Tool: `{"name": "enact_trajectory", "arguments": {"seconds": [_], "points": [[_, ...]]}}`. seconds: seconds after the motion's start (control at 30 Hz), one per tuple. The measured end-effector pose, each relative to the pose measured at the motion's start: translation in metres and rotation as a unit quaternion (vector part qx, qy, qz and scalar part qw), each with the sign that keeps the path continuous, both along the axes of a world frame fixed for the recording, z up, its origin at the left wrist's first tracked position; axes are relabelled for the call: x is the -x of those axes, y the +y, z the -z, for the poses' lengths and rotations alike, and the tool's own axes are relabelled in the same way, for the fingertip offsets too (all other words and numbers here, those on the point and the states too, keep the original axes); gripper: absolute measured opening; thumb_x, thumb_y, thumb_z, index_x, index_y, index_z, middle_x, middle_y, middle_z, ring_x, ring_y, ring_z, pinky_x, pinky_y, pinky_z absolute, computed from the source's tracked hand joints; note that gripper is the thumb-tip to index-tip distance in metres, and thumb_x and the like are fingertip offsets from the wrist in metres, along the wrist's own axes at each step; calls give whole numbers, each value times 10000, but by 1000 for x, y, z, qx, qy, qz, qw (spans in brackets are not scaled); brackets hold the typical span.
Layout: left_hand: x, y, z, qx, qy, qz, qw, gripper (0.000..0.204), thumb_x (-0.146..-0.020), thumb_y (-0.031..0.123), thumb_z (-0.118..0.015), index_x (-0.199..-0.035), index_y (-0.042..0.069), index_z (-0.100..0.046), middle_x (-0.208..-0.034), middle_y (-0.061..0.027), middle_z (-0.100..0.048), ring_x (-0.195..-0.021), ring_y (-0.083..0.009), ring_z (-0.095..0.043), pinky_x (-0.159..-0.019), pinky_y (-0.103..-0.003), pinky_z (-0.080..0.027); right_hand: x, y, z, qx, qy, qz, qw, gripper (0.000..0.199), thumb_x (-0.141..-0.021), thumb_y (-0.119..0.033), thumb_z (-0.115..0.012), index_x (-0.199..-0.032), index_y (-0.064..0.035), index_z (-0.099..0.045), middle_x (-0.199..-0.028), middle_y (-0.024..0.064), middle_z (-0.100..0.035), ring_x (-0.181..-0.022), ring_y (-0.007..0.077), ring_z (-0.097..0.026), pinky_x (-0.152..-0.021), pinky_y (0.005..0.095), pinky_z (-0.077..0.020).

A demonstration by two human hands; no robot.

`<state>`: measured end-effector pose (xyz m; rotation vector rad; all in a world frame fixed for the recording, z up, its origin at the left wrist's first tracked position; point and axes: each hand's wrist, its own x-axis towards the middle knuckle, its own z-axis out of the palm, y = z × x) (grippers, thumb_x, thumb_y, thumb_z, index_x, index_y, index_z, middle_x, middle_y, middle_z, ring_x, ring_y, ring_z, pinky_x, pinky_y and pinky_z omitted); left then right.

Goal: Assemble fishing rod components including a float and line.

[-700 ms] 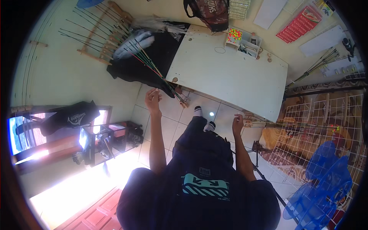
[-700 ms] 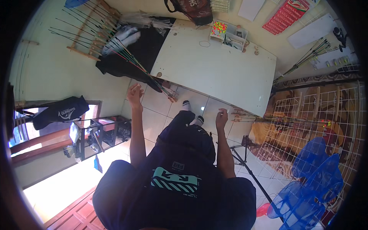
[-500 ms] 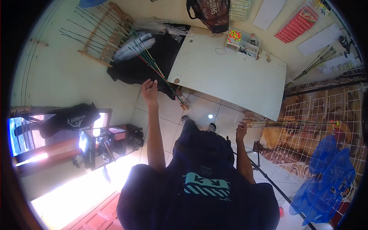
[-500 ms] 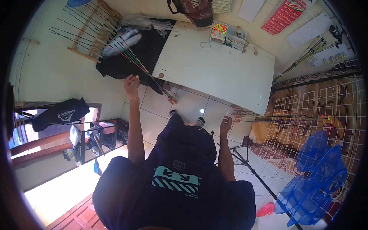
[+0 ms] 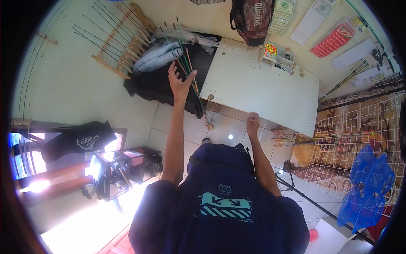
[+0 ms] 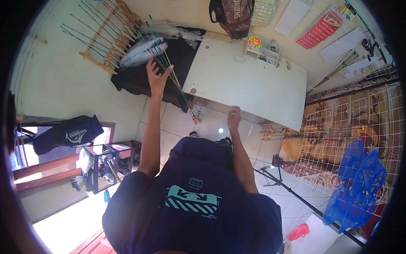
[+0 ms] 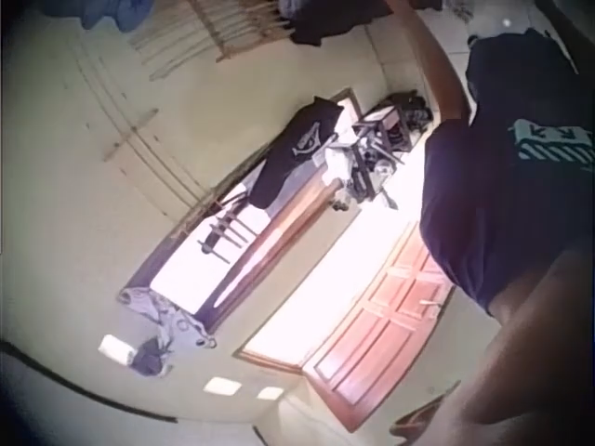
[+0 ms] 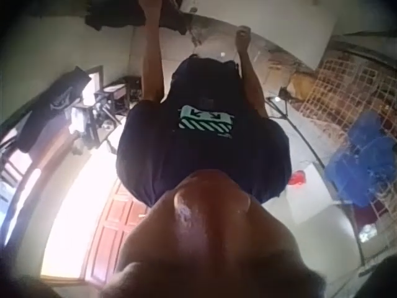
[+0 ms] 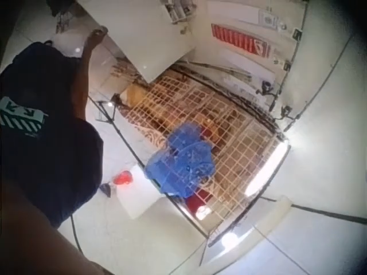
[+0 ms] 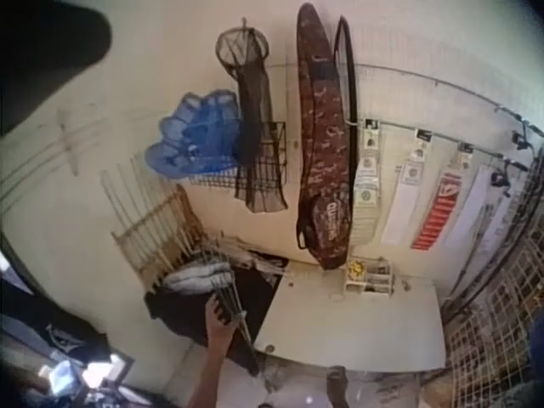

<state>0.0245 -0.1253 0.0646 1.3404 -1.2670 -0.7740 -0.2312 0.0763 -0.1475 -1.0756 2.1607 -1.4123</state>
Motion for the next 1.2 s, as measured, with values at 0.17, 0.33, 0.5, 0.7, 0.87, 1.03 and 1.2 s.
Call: {"name": "enact_trajectory", "arguments": {"seconds": [0.17,0.33,0.5,0.7,0.87,1.03,1.2], "points": [[0,-23,-17,-21,26,121,992,843,-723,226,-834,-1384,18,-354,-1318,-181,-473,-1166,-265,-518,-960,-375,-463,-74,-89,-64,50,-66,-135,987,324,-846,-45,-577,-1160,-101,-522,-823,80,-632,-719,145,-635,-644,276,-503],[-10,-26,-16,-13,49,147,988,722,-734,196,-819,-1321,26,-435,-1202,-163,-578,-1078,-239,-587,-906,-364,-495,-126,-134,-107,99,-67,-200,972,214,-835,-22,-600,-1046,-60,-598,-839,54,-661,-671,102,-622,-627,230,-490],[-25,-19,-9,25,25,123,992,267,-774,102,-776,-985,3,-644,-902,-74,-677,-781,-108,-627,-704,-253,-530,-160,-153,-136,113,-97,-179,973,113,-808,-24,-669,-915,-29,-633,-807,71,-686,-660,138,-620,-614,263,-489],[-24,-15,-9,29,11,150,988,160,-812,109,-750,-856,-18,-664,-789,-59,-688,-710,-93,-636,-687,-234,-519,-175,-164,-150,128,11,-155,979,167,-779,-99,-745,-889,-37,-636,-815,57,-674,-645,162,-590,-598,289,-483],[-26,-8,-12,36,-23,197,979,155,-813,103,-735,-837,-18,-640,-772,-74,-684,-702,-112,-656,-676,-254,-531,-174,-165,-156,108,77,-136,982,163,-786,-110,-734,-869,-36,-616,-828,81,-658,-662,190,-598,-619,314,-494],[-23,-5,-14,38,1,270,962,137,-821,91,-715,-866,-17,-644,-786,-71,-686,-719,-107,-656,-677,-250,-529,-161,-159,-152,102,80,-163,978,126,-859,-145,-666,-899,-32,-630,-834,133,-674,-738,276,-648,-665,377,-502],[-23,-1,-13,31,-20,301,953,185,-824,76,-720,-982,-2,-665,-858,-64,-695,-759,-106,-658,-724,-252,-526,-139,-144,-153,84,-27,-171,981,154,-933,-123,-576,-999,-10,-656,-817,172,-692,-700,294,-684,-625,358,-513]]}}
